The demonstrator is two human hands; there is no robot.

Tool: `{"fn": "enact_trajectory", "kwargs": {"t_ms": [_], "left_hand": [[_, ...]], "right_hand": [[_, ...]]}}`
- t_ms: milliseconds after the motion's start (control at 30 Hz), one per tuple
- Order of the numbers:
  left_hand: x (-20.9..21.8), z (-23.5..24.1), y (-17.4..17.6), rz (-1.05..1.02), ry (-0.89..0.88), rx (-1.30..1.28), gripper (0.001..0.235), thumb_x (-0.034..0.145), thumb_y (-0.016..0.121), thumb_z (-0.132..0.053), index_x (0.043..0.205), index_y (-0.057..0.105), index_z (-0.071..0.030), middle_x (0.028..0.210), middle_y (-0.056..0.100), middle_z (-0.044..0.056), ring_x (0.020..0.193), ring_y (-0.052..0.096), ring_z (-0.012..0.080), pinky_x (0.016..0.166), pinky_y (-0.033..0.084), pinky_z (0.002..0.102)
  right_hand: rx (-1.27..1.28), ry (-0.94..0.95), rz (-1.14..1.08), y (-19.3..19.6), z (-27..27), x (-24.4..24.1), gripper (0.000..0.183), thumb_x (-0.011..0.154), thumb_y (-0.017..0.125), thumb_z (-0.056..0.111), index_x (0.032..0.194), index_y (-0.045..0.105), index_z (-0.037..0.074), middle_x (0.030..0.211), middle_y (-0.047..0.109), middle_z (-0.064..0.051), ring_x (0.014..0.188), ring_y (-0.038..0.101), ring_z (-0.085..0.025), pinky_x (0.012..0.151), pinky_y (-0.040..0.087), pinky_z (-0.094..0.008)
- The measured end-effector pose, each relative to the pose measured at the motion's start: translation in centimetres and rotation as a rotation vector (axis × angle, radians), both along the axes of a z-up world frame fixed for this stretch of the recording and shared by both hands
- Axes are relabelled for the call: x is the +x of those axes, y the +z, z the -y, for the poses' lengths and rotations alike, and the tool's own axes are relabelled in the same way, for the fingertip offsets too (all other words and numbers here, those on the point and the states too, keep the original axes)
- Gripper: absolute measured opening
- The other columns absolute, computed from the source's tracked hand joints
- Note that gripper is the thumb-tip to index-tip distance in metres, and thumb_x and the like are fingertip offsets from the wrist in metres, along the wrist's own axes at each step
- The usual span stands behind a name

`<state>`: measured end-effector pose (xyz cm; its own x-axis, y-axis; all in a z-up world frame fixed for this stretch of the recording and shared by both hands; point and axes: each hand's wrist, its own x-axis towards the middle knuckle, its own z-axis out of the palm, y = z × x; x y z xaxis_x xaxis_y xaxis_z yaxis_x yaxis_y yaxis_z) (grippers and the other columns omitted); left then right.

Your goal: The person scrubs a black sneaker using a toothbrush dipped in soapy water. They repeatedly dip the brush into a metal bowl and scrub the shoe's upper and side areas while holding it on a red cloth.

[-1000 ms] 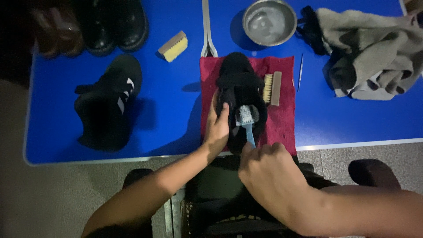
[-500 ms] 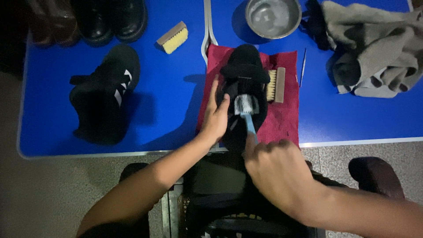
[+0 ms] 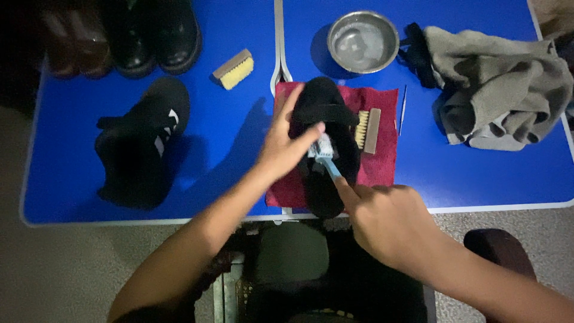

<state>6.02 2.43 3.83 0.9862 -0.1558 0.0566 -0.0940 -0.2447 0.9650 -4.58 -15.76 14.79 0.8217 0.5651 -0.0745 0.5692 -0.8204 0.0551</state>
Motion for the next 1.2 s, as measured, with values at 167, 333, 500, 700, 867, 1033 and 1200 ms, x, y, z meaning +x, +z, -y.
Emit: {"fn": "enact_trajectory", "kwargs": {"t_ms": [167, 333, 500, 700, 867, 1033, 1200], "left_hand": [[6.1, 0.0, -1.0, 0.108, -0.208, 0.052, 0.078, 0.084, 0.074, -0.038, 0.142, 0.034, -0.005, 0.139, 0.031, 0.035, 0.137, 0.014, 0.0489, 0.114, 0.010, 0.051], [7.8, 2.6, -1.5, -0.109, -0.083, 0.014, 0.065, 0.079, 0.062, -0.064, 0.118, 0.061, -0.012, 0.116, 0.063, 0.018, 0.117, 0.053, 0.0374, 0.098, 0.041, 0.050], [9.1, 2.7, -3.3, -0.160, 0.014, 0.216, 0.074, 0.077, 0.048, -0.075, 0.112, 0.063, -0.012, 0.111, 0.063, 0.017, 0.113, 0.053, 0.0409, 0.096, 0.040, 0.053], [9.7, 2.9, -3.8, -0.230, 0.165, 0.228, 0.073, 0.078, 0.040, -0.068, 0.097, 0.066, -0.002, 0.095, 0.065, 0.025, 0.103, 0.056, 0.0458, 0.085, 0.041, 0.050], [9.7, 3.9, -4.8, -0.190, 0.309, 0.197, 0.066, 0.076, 0.038, -0.063, 0.085, 0.067, -0.005, 0.086, 0.068, 0.024, 0.094, 0.058, 0.0465, 0.077, 0.041, 0.047], [10.3, 4.3, -5.1, -0.244, 0.382, 0.252, 0.074, 0.077, 0.036, -0.064, 0.081, 0.064, 0.004, 0.091, 0.063, 0.032, 0.097, 0.054, 0.0503, 0.080, 0.038, 0.050], [9.9, 4.3, -4.4, -0.255, 0.365, 0.154, 0.068, 0.077, 0.037, -0.061, 0.073, 0.064, 0.001, 0.077, 0.064, 0.027, 0.086, 0.059, 0.0479, 0.071, 0.039, 0.048]], "right_hand": [[0.000, -0.026, -0.053, 0.3, 0.1, 1.0, 0.044, 0.067, 0.055, 0.014, 0.110, 0.063, 0.016, 0.073, 0.069, -0.005, 0.063, 0.069, -0.027, 0.048, 0.053, -0.040], [0.026, -0.006, -0.001, -0.7, 0.2, 2.0, 0.040, 0.065, 0.054, 0.010, 0.104, 0.066, 0.013, 0.091, 0.065, -0.005, 0.095, 0.063, -0.027, 0.061, 0.054, -0.038], [-0.046, 0.015, 0.136, -3.9, -0.8, 4.1, 0.032, 0.074, 0.051, 0.014, 0.102, 0.066, 0.018, 0.088, 0.063, 0.001, 0.091, 0.059, -0.020, 0.061, 0.051, -0.033], [-0.064, 0.123, 0.051, -2.8, -1.8, -0.6, 0.036, 0.074, 0.052, 0.014, 0.108, 0.059, 0.005, 0.089, 0.060, -0.007, 0.078, 0.058, -0.025, 0.056, 0.048, -0.038], [-0.050, 0.208, 0.059, -3.8, -1.4, 2.2, 0.015, 0.075, 0.052, 0.017, 0.087, 0.059, 0.013, 0.093, 0.058, -0.006, 0.080, 0.051, -0.027, 0.059, 0.044, -0.039], [-0.069, 0.233, 0.357, -5.9, -1.8, 4.2, 0.016, 0.084, 0.048, 0.017, 0.091, 0.060, 0.011, 0.092, 0.058, -0.007, 0.070, 0.049, -0.022, 0.061, 0.038, -0.034], [-0.177, 0.297, 0.042, -1.3, -1.3, 1.5, 0.011, 0.079, 0.053, 0.022, 0.079, 0.063, 0.018, 0.083, 0.059, -0.003, 0.079, 0.050, -0.025, 0.066, 0.035, -0.040]]}}
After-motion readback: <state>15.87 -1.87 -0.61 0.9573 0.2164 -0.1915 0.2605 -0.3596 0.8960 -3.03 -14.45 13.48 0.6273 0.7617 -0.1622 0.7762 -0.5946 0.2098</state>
